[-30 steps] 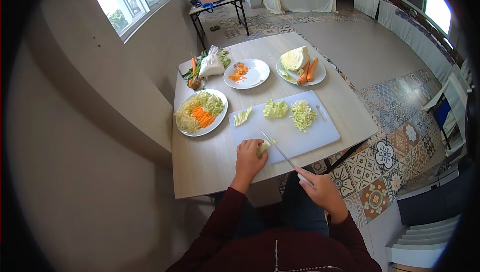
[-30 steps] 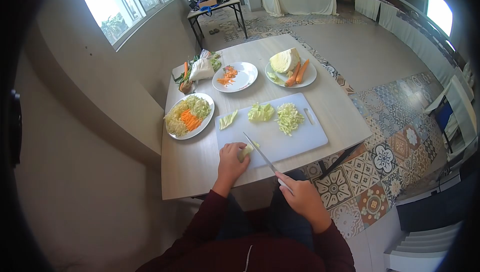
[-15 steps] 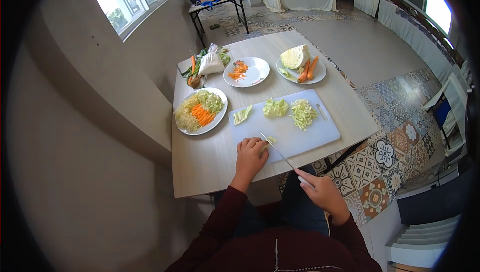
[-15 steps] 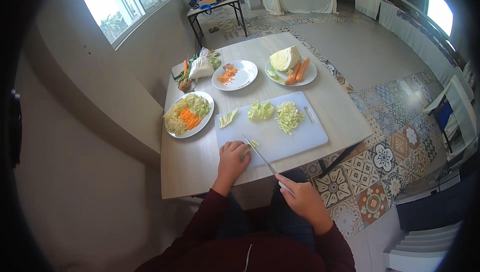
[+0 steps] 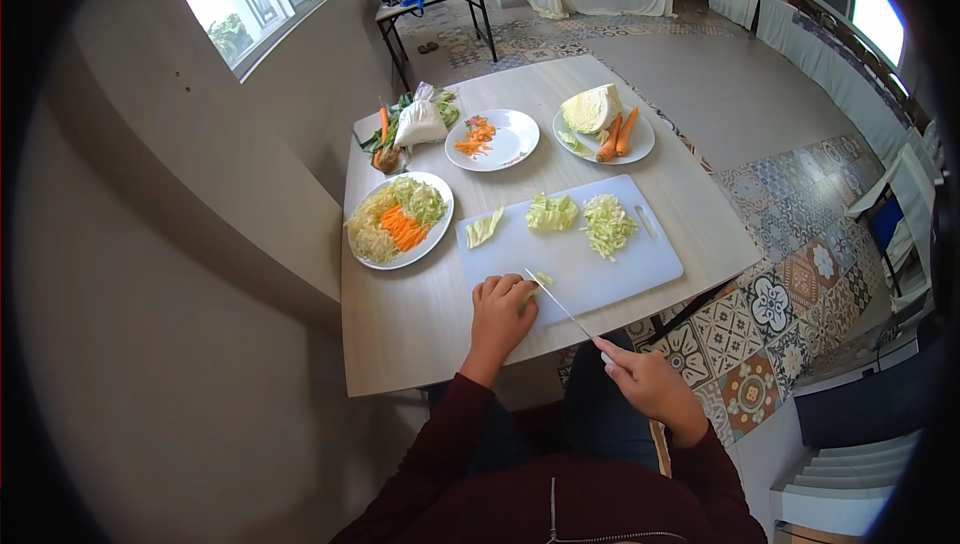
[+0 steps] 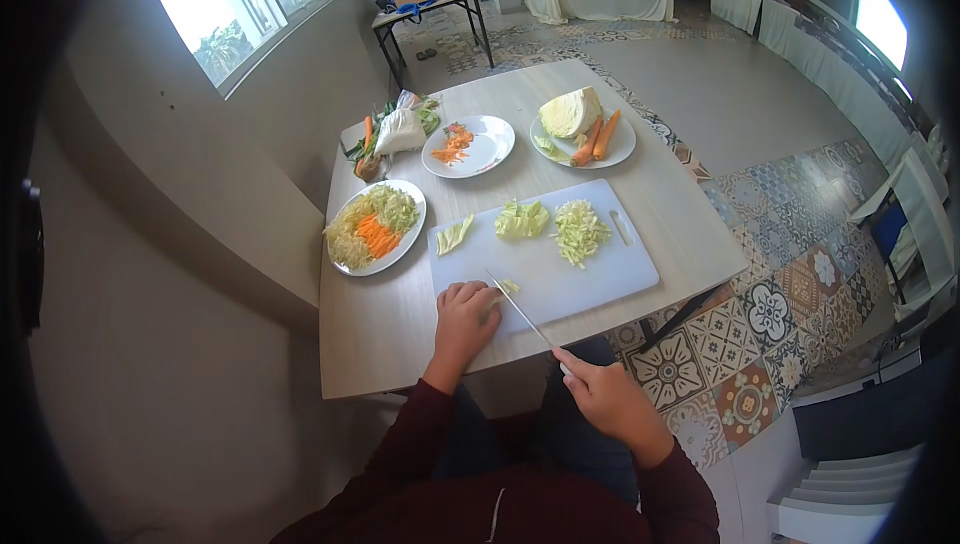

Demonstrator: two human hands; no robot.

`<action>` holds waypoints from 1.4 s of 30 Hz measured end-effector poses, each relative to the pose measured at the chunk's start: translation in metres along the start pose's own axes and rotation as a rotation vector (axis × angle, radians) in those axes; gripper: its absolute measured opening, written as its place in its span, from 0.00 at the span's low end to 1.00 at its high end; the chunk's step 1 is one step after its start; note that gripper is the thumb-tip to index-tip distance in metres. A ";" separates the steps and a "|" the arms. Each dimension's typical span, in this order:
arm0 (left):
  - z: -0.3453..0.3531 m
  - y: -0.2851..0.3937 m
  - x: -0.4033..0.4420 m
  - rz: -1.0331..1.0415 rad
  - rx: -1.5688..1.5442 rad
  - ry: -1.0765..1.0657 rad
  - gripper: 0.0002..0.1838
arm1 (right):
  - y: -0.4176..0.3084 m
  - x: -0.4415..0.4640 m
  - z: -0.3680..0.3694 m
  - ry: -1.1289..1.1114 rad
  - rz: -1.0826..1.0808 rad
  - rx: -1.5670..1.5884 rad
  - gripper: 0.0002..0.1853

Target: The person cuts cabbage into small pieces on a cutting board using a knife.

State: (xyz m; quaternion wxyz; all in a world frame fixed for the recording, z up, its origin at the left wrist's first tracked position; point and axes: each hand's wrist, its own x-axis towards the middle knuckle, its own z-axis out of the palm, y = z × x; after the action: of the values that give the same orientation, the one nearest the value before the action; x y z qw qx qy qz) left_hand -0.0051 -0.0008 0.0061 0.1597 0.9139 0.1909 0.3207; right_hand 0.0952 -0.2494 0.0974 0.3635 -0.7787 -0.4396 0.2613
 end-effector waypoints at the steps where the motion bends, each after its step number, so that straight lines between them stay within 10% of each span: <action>1: -0.001 0.001 0.000 -0.004 -0.005 -0.003 0.14 | -0.002 0.002 0.000 -0.010 0.017 -0.003 0.21; 42: 0.008 -0.008 -0.004 -0.014 -0.074 0.043 0.12 | 0.015 -0.033 -0.018 -0.075 0.078 0.056 0.24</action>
State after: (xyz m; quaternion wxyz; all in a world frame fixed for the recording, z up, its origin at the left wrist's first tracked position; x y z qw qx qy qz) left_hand -0.0047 0.0032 -0.0048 0.1916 0.8989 0.1884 0.3461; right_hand 0.0995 -0.2896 0.0988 0.3580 -0.7746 -0.4145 0.3164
